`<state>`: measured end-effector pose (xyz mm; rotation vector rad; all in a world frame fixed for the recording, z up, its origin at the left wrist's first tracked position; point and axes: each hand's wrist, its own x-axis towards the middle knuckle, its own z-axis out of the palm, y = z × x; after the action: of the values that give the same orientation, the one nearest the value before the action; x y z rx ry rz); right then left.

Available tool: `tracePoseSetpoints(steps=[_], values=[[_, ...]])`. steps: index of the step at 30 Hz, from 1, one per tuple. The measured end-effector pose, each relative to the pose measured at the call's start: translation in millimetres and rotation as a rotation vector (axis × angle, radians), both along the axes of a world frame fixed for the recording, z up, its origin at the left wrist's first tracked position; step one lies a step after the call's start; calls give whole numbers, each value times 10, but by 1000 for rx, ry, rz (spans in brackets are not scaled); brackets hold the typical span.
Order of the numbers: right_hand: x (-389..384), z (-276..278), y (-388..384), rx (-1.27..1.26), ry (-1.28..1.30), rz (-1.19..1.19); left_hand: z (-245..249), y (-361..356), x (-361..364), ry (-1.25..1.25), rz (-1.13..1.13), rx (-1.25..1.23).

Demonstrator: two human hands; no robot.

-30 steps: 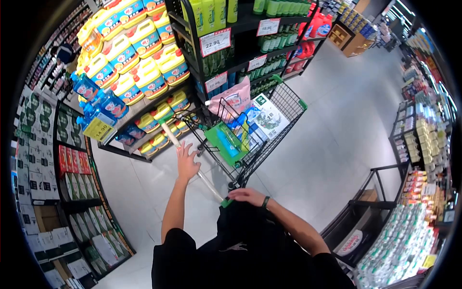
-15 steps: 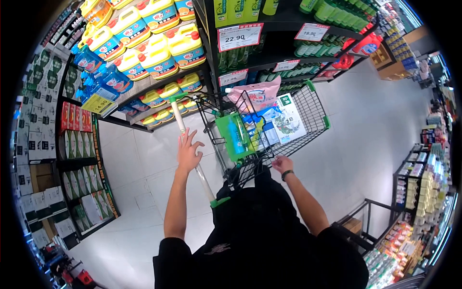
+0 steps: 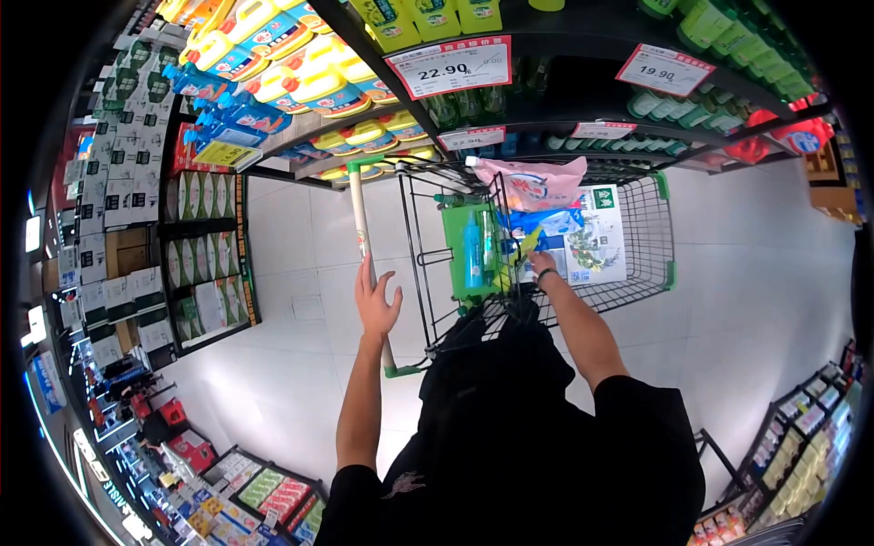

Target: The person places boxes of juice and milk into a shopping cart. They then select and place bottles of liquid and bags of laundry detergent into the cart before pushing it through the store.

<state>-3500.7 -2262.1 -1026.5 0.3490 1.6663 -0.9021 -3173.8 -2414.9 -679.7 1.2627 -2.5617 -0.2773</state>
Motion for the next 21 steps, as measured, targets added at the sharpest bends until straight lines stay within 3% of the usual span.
tracePoseSetpoints(steps=[3, 4, 6, 9, 12, 15, 17, 21], values=[[85, 356, -123, -59, -90, -63, 5, -4, 9, -41, -1, 25], [73, 590, -123, -183, -147, -53, 7, -1, 8, -58, 3, 13], [65, 835, -149, -137, -182, -30, 12, -3, 22, -84, 7, 6], [140, 826, -81, -107, -203, -109, -16, 11, 66, -93, 28, 34], [171, 23, 207, -302, 124, -125, -35, 5, 61, -86, 35, 14], [-38, 362, 467, -383, 146, -33, -15, 11, 84, -88, 22, -9], [-127, 827, 540, -328, 27, -12, -32, -3, 95, -83, 26, 27], [-112, 790, 424, -286, -160, -110, 12, 7, 23, -54, 57, 66]])
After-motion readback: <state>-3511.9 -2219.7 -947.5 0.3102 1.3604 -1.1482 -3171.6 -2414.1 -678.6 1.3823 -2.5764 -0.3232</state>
